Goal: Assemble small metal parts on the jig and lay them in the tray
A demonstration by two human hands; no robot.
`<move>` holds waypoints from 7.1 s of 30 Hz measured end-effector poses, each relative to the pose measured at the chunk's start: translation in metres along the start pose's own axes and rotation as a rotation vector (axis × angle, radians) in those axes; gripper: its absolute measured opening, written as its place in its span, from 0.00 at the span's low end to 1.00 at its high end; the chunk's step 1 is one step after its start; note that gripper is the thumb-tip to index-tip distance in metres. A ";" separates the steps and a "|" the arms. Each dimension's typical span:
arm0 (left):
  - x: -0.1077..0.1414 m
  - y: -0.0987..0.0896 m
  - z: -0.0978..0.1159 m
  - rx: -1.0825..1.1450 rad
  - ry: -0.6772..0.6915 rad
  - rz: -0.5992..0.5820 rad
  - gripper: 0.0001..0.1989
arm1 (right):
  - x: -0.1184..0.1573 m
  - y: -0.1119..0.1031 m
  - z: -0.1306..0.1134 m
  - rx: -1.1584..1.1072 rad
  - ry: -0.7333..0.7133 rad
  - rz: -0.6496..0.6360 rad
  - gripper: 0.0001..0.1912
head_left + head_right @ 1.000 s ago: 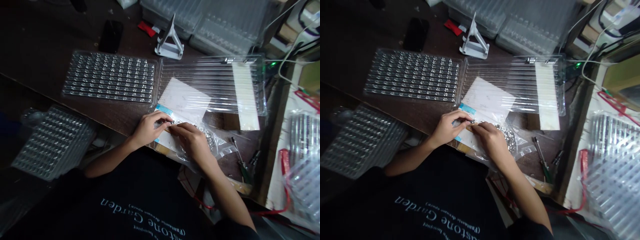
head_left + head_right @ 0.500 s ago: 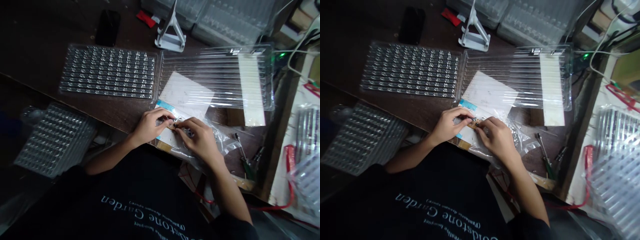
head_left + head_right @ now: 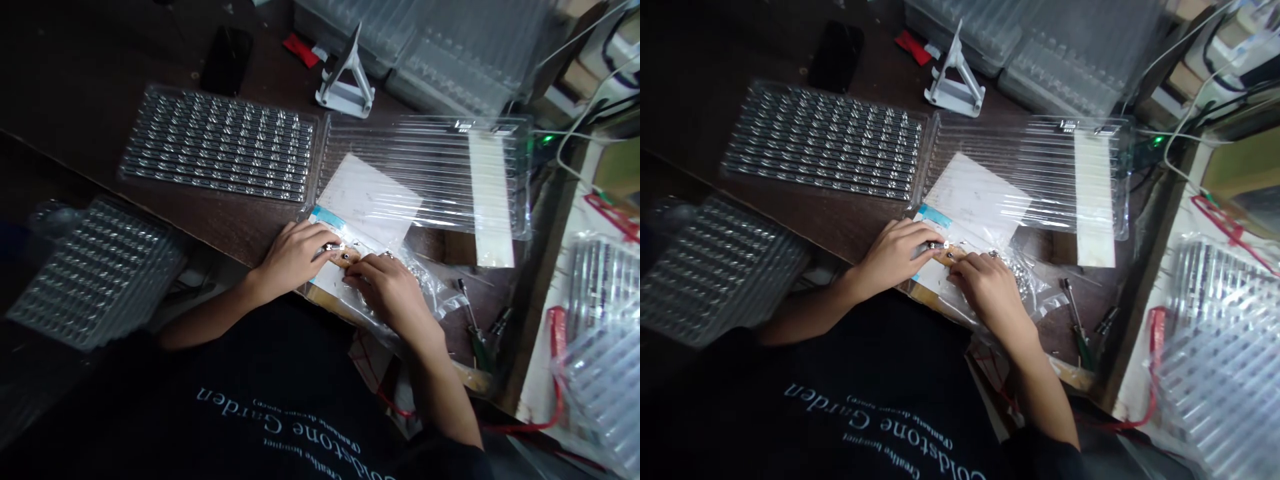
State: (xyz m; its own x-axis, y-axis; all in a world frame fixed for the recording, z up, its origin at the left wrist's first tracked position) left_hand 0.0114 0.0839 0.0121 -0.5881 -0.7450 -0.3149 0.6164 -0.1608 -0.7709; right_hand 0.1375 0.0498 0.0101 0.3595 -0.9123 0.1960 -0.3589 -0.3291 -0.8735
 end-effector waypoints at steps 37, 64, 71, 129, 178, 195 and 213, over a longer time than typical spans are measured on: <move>-0.003 0.002 -0.002 0.208 -0.001 0.038 0.04 | -0.019 -0.011 0.021 0.027 0.226 0.282 0.11; 0.008 -0.026 -0.012 0.192 -0.076 0.341 0.05 | -0.010 -0.013 0.006 -0.317 0.056 0.180 0.14; 0.002 -0.026 -0.001 0.099 -0.004 0.290 0.03 | -0.012 0.005 -0.010 -0.071 0.089 0.066 0.19; -0.135 -0.099 -0.175 -0.199 -0.123 0.060 0.05 | -0.010 0.003 -0.019 0.153 0.035 0.054 0.19; -0.267 0.035 0.016 -0.178 0.367 -0.069 0.07 | 0.018 -0.020 0.039 -0.044 0.216 -0.130 0.09; -0.015 -0.002 -0.002 0.330 0.052 0.053 0.04 | 0.012 -0.055 0.041 -0.466 0.144 0.177 0.08; -0.007 0.005 0.011 0.123 0.193 0.014 0.03 | -0.005 -0.032 0.021 -0.335 0.161 0.286 0.09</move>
State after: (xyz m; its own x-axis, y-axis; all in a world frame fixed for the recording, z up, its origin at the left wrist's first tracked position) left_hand 0.0245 0.0815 0.0162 -0.6609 -0.6123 -0.4340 0.6774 -0.2377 -0.6961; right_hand 0.1651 0.0701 0.0280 0.0768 -0.9953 0.0588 -0.6916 -0.0956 -0.7159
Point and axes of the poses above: each hand's wrist, its own x-axis away from the middle knuckle, its own y-axis out of the palm, z = x × y, the point moved 9 cm from there along -x, towards the middle knuckle, and after that the axes turned 14 degrees about y, right-handed, at the moved point
